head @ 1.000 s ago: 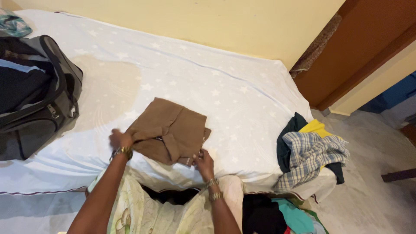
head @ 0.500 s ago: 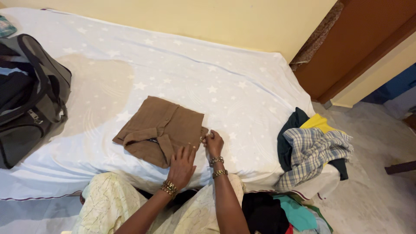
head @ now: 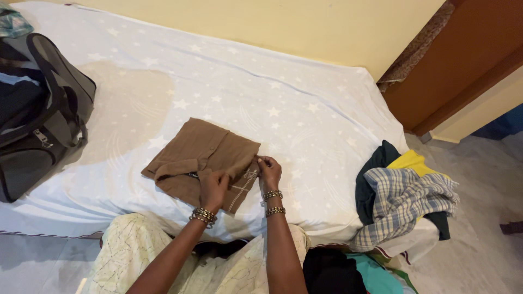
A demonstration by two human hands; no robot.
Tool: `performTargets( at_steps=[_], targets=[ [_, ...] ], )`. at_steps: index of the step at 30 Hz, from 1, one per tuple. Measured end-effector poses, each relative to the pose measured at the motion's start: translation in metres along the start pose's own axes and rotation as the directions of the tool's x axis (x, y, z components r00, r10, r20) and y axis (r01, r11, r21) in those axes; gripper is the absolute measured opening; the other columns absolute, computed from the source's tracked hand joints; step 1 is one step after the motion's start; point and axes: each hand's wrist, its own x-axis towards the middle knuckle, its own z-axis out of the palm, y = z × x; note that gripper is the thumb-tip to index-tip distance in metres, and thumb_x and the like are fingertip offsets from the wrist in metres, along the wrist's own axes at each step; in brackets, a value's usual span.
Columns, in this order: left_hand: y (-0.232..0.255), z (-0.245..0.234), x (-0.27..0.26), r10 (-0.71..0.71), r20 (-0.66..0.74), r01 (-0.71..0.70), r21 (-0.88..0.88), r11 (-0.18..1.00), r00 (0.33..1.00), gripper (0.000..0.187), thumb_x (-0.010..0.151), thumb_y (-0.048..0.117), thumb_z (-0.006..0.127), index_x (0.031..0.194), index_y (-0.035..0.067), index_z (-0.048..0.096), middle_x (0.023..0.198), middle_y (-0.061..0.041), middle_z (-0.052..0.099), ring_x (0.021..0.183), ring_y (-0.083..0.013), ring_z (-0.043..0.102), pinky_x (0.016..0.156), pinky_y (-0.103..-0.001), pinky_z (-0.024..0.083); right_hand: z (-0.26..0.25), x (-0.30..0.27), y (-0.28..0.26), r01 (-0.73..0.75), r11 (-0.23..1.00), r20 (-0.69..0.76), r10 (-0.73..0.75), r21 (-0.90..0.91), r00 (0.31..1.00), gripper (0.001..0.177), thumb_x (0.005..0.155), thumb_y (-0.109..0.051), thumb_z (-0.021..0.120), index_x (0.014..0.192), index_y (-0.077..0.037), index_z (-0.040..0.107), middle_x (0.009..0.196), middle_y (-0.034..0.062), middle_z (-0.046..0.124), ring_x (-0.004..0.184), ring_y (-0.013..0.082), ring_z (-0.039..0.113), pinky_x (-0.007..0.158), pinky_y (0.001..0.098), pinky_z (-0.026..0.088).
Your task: The person folds a brown shirt and then a dark green t-shirt, placing the folded brown shirt into a black bag.
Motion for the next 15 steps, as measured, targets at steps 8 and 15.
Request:
performTargets(
  at_steps=[8,15],
  targets=[
    [0.022,-0.013,0.003,0.297,-0.126,-0.284,0.108,0.953,0.947,0.023,0.094,0.018,0.062,0.105,0.003,0.075,0.092,-0.019,0.071,0.090,-0.0374,0.067,0.079,-0.047,0.051,0.003,-0.021,-0.015,0.014,0.958,0.142,0.028,-0.287,0.989,0.041,0.087,0.003,0.071,0.127,0.001,0.060,0.114,0.0151,0.070,0.093,0.0178,0.069,0.075,0.0315,0.060],
    [0.032,-0.013,-0.023,0.438,-0.016,-0.416,0.284,0.864,0.899,0.031,0.088,0.013,0.066,0.117,0.012,0.074,0.104,-0.011,0.074,0.103,-0.0320,0.066,0.087,-0.048,0.050,0.007,0.006,0.012,-0.003,1.000,0.359,-0.003,0.018,0.933,0.025,0.097,0.008,0.061,0.122,0.013,0.063,0.106,0.0108,0.061,0.091,0.0150,0.063,0.082,0.0312,0.058]
  ],
)
